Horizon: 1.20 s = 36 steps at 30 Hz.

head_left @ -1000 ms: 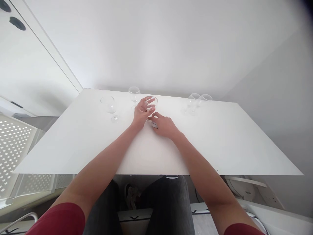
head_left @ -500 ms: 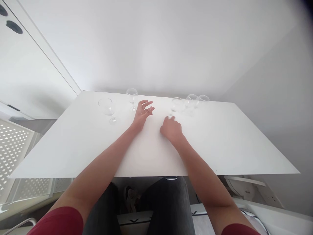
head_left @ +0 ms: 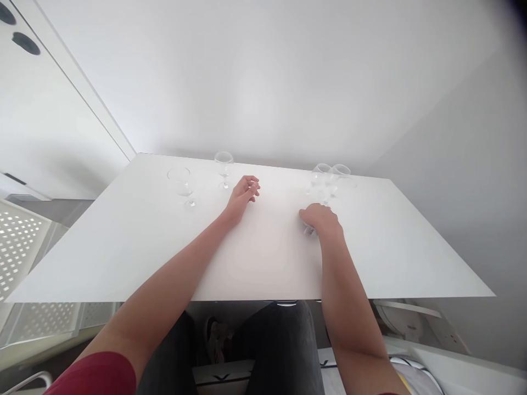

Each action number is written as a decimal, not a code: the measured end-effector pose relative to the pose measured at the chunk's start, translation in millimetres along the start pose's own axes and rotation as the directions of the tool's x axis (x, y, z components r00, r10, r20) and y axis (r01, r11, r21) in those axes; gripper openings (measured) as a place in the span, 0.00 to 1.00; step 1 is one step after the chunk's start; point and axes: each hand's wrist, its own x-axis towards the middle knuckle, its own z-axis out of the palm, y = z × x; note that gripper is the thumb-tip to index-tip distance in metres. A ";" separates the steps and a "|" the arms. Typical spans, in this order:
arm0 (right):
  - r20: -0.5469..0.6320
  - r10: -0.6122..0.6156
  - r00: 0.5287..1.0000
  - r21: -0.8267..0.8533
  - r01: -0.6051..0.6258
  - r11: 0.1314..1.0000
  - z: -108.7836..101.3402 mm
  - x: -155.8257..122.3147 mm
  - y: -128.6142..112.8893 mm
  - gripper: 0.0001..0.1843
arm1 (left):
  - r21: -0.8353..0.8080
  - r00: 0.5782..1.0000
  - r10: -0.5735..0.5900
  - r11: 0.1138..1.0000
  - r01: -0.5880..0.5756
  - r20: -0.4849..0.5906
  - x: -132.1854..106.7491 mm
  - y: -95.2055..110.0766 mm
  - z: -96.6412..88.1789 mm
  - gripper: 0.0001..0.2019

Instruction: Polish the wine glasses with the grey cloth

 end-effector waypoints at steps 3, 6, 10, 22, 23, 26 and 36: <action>0.122 0.086 0.989 -0.102 -0.074 0.992 -8.1 -2.3 -2.4 0.11 | -0.004 1.000 -0.016 1.000 0.016 0.010 -0.5 0.3 0.4 0.19; 0.106 0.091 0.990 -0.161 -0.074 0.984 -13.5 -12.3 -13.0 0.13 | 0.006 1.000 -0.018 1.000 0.017 0.024 -0.8 -0.4 0.2 0.19; 0.046 0.018 0.999 -0.224 -0.007 0.975 -0.3 -35.7 -43.6 0.15 | 0.017 0.999 0.006 1.000 -0.006 0.036 -0.5 -1.2 -0.8 0.20; -0.203 -0.551 0.809 0.235 0.587 0.775 63.0 -37.2 -93.8 0.14 | -0.077 0.968 -0.036 0.997 0.017 -0.247 -2.5 7.1 -0.8 0.26; -0.245 -0.530 0.812 0.360 0.584 0.728 64.1 -31.7 -92.0 0.15 | -0.109 0.966 -0.059 0.994 0.032 -0.253 -2.5 6.9 -1.0 0.25; -0.283 -0.478 0.832 0.642 0.534 0.550 61.9 -16.6 -83.6 0.20 | -0.131 0.953 -0.041 0.991 0.002 -0.301 -3.6 6.5 -0.7 0.25; -0.160 -0.498 0.852 0.899 0.335 0.283 68.2 1.7 -76.2 0.33 | 0.035 0.741 0.031 0.999 -0.009 -0.671 -4.5 6.2 -3.5 0.17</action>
